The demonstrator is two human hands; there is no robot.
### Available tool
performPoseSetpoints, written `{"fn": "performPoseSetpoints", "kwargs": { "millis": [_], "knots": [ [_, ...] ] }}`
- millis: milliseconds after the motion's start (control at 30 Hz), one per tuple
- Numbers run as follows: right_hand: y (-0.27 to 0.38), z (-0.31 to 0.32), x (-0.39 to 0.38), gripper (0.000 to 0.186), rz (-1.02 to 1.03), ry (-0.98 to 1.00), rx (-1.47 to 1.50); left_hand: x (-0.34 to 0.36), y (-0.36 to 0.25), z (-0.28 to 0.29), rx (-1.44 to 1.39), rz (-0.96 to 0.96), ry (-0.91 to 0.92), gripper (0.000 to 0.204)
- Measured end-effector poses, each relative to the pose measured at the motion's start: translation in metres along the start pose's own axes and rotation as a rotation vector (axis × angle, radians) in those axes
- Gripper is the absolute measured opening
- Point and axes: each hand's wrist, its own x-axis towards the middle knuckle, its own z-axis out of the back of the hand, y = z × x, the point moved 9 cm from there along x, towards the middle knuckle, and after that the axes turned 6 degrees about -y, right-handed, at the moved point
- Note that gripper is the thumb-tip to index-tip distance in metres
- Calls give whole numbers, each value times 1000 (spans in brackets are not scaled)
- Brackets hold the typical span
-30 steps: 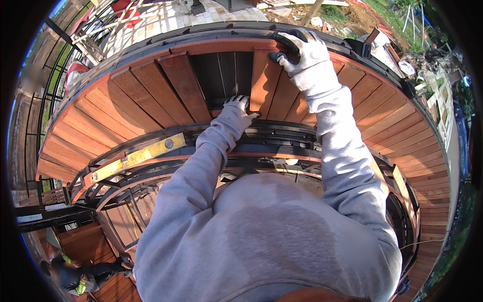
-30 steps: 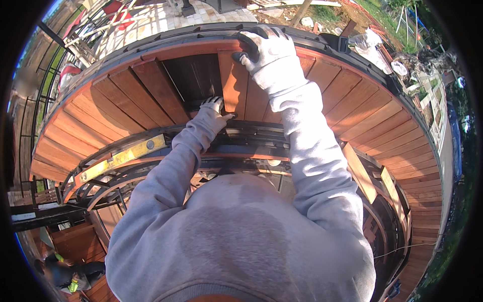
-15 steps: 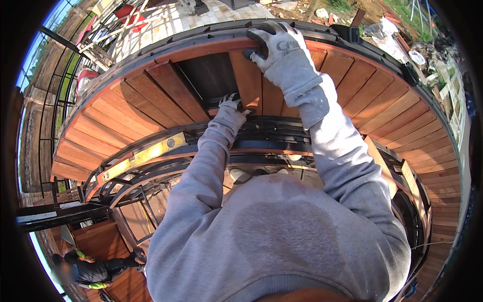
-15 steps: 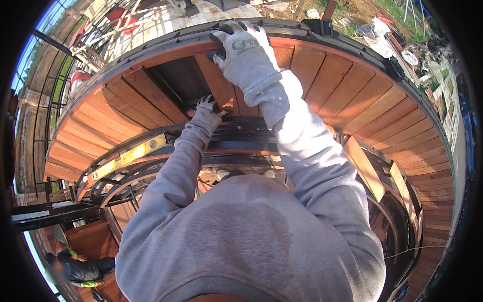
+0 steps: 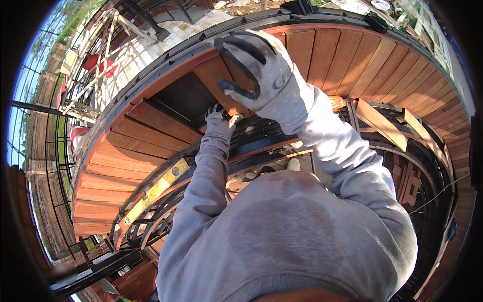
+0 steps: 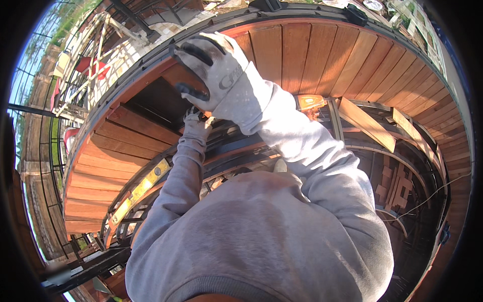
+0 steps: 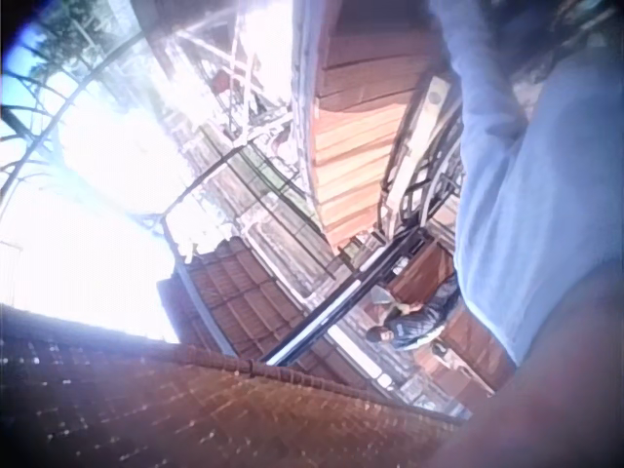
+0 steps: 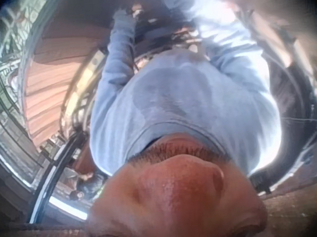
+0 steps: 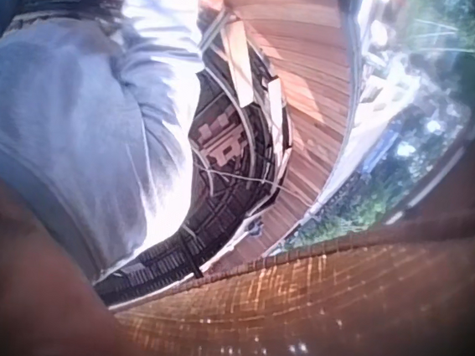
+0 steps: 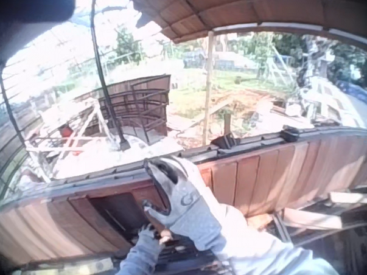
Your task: The person installs wooden deck boards on a curved deck frame. They place each board, check alignment with a level, and fasten it using a nail gun. The process repeats for multiple boards along the curved edge.
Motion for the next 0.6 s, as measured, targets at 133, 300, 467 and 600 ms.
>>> {"fn": "performPoseSetpoints", "kwargs": {
  "millis": [133,300,467,600],
  "knots": [
    [15,16,-140,57,-173,398,164,3,-15,19,-96,-204,-315,50],
    [-46,95,-297,64,-792,618,-282,-5,3,0,-616,-164,-208,25],
    [-106,170,-318,81,-919,505,-800,-7,-13,29,-528,-232,-351,32],
    [-131,123,-331,97,-1054,965,-836,-3,-9,27,-143,-211,-359,58]
  ]
}}
